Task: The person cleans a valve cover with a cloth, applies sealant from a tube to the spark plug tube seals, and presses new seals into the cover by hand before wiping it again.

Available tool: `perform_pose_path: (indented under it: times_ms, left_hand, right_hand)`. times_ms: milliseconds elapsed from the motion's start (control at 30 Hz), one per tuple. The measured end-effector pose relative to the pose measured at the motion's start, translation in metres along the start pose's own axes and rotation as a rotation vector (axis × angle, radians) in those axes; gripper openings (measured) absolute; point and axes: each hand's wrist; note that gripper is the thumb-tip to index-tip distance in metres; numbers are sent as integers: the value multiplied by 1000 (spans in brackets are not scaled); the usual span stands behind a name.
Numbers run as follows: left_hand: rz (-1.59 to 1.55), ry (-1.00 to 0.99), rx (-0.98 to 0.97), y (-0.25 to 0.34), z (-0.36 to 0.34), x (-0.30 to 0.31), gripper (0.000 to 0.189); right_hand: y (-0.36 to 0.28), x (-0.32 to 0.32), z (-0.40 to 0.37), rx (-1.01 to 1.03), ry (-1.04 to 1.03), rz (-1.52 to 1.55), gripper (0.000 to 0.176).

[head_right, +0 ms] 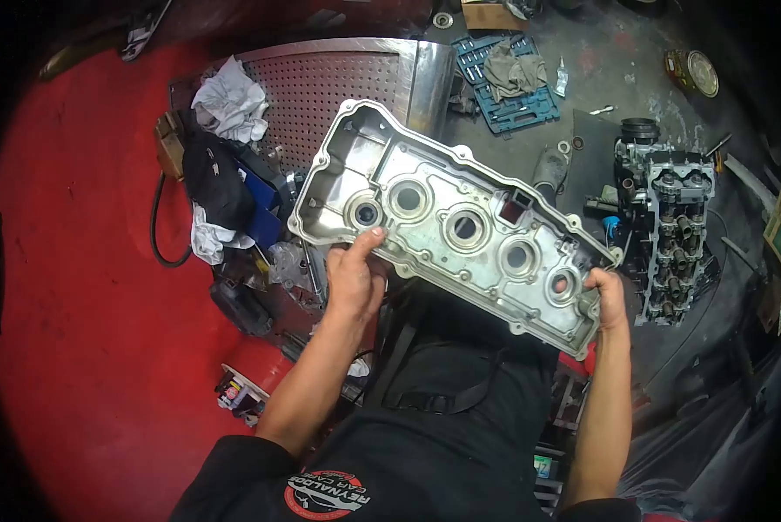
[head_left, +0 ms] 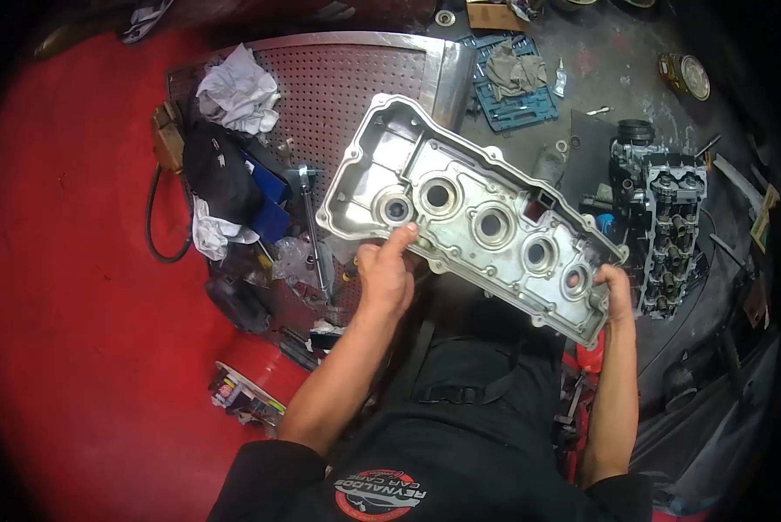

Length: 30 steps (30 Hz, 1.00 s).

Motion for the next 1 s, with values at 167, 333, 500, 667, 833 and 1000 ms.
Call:
perform_pose_path:
  times_ms: [167, 333, 500, 667, 833, 1000]
  left_hand:
    - [74, 30, -31, 33, 92, 33, 35]
    - [46, -212, -9, 94, 200, 65, 24]
    - [91, -224, 71, 122, 258, 83, 21]
    - [147, -277, 66, 140, 285, 81, 29]
    - [270, -169, -243, 126, 299, 74, 32]
    - [784, -48, -373, 119, 283, 85, 28]
  right_hand:
    - [14, -82, -8, 123, 117, -190, 15]
    - [5, -207, -31, 112, 47, -32, 10]
    - [24, -266, -25, 50, 6, 72, 35]
    - [48, -301, -47, -61, -117, 102, 43]
    - [92, -316, -34, -162, -63, 166, 38]
    - [113, -286, -18, 319, 16, -392, 22]
Point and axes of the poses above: each hand's wrist, its own z-axis towards the middle knuckle, its own x-axis out of the back of the hand, y = z × x, and after that the axes turned 6 degrees about y, right-handed
